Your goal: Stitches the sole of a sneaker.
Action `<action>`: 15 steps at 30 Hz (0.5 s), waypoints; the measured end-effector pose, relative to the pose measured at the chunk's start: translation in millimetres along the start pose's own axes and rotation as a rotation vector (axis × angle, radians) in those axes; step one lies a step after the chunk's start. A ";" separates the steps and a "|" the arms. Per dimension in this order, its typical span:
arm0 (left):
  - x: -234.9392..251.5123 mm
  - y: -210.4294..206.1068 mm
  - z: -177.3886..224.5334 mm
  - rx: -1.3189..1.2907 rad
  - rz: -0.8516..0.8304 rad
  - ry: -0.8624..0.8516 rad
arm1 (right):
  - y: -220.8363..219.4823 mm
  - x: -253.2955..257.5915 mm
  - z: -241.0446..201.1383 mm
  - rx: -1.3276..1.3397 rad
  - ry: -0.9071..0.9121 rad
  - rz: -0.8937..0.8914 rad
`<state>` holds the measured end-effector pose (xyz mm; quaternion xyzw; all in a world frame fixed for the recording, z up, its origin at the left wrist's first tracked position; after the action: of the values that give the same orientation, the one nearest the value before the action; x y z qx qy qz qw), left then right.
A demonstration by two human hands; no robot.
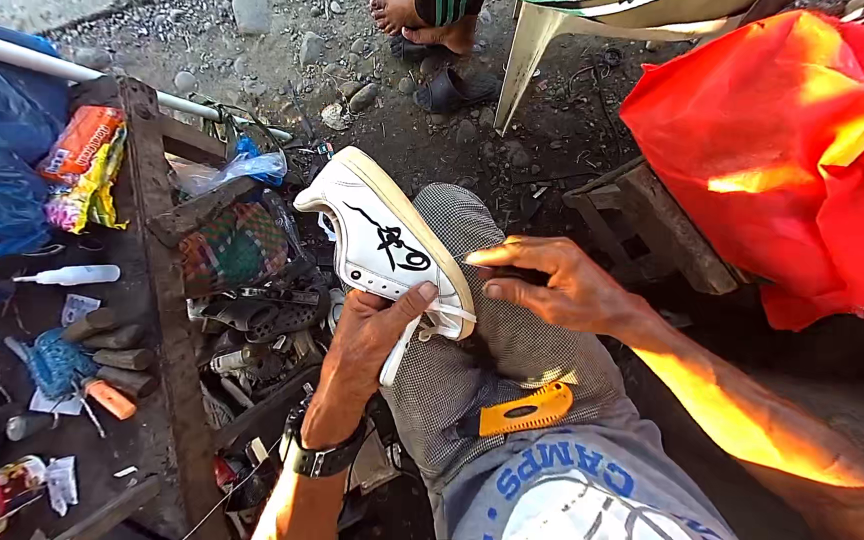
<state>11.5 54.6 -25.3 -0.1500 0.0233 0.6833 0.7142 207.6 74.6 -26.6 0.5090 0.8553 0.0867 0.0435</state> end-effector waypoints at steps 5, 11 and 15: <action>-1.7 0.4 -1.4 -0.040 0.085 -0.026 | -10.5 5.7 -3.7 -0.120 0.149 0.137; -1.4 -1.8 -1.6 -0.030 0.157 -0.044 | -10.0 8.6 -3.7 -0.124 0.112 0.148; -1.6 -2.8 -1.8 -0.027 0.182 -0.053 | -9.0 10.9 -1.9 -0.128 0.102 0.136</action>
<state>14.5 52.5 -26.1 -0.1388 0.0091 0.7494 0.6473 194.3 79.8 -26.4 0.5571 0.8126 0.1695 0.0262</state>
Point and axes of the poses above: each hand's wrist, its own x-axis towards the middle knuckle, its own y-axis out of the back of the hand, z = x × y, the point moved 9 cm from there along x, towards the middle knuckle, and after that the axes turned 6 degrees about -y, right-handed, at the moved point
